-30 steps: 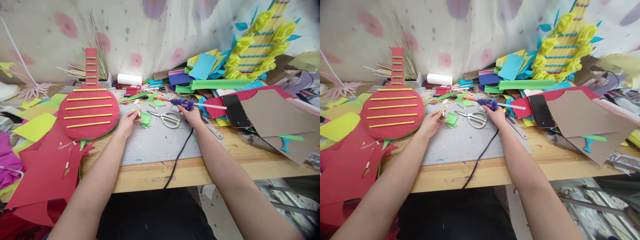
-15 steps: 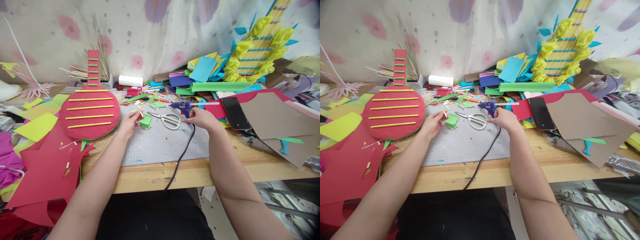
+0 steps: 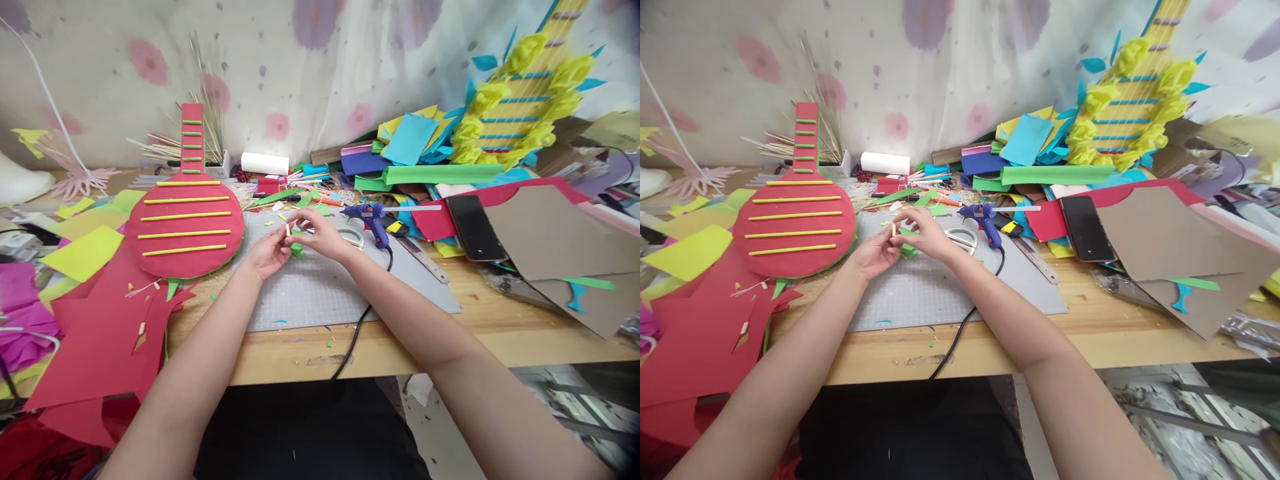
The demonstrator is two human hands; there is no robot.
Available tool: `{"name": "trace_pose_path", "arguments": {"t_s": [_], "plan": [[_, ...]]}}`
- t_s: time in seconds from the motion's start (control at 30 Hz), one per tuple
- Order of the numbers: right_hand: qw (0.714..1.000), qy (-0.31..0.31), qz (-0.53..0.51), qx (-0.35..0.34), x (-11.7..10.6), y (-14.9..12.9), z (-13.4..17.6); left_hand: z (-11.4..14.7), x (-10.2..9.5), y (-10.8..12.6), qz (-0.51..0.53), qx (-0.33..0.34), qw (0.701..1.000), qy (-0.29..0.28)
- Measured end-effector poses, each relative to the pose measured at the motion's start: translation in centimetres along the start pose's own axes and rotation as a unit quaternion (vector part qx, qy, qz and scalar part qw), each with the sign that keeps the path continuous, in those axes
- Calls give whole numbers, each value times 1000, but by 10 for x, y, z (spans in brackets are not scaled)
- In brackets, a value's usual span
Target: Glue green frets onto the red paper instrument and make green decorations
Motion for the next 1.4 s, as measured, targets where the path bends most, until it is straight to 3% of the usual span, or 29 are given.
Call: {"name": "trace_pose_path", "arguments": {"t_s": [0.37, 0.6, 0.73, 0.8, 0.87, 1.0, 1.1, 1.17, 1.23, 1.3, 1.4], "plan": [[997, 41, 42, -43, -4, -6, 5, 1, -2, 1, -18, -18, 999, -19], [999, 4, -47, 0, 2, -1, 6, 1, -1, -3, -33, -40, 999, -14], [994, 44, -95, 29, -1, 7, 6, 0, -1, 3, -112, -2, 994, -2], [987, 83, -128, 56, -6, 18, 7, 1, -8, 15, -230, 72, 969, 57], [977, 114, -157, 86, -12, 30, 9, 3, -13, 28, -385, 152, 904, 107], [972, 115, -161, 130, -16, 45, 10, 5, -12, 32, -629, 187, 754, 36], [974, 95, -145, 147, -12, 48, 9, 6, -9, 23, -719, 168, 674, -14], [974, 89, -141, 156, -10, 47, 9, 6, -7, 19, -742, 161, 650, -19], [972, 82, -154, 156, -9, 46, 10, 5, -6, 19, -745, 172, 645, -2], [970, 66, -182, 148, -8, 43, 10, 5, -6, 22, -731, 194, 654, 24], [961, 31, -235, 140, -6, 39, 12, 6, -7, 27, -682, 229, 693, 48]]}}
Point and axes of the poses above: each hand's wrist, its own z-axis away from the middle knuckle, its own x-axis out of the palm, y = z × x, the point moved 4 cm from there along -z, towards the middle knuckle, and after that the axes turned 10 degrees about -y, right-handed, at the moved point
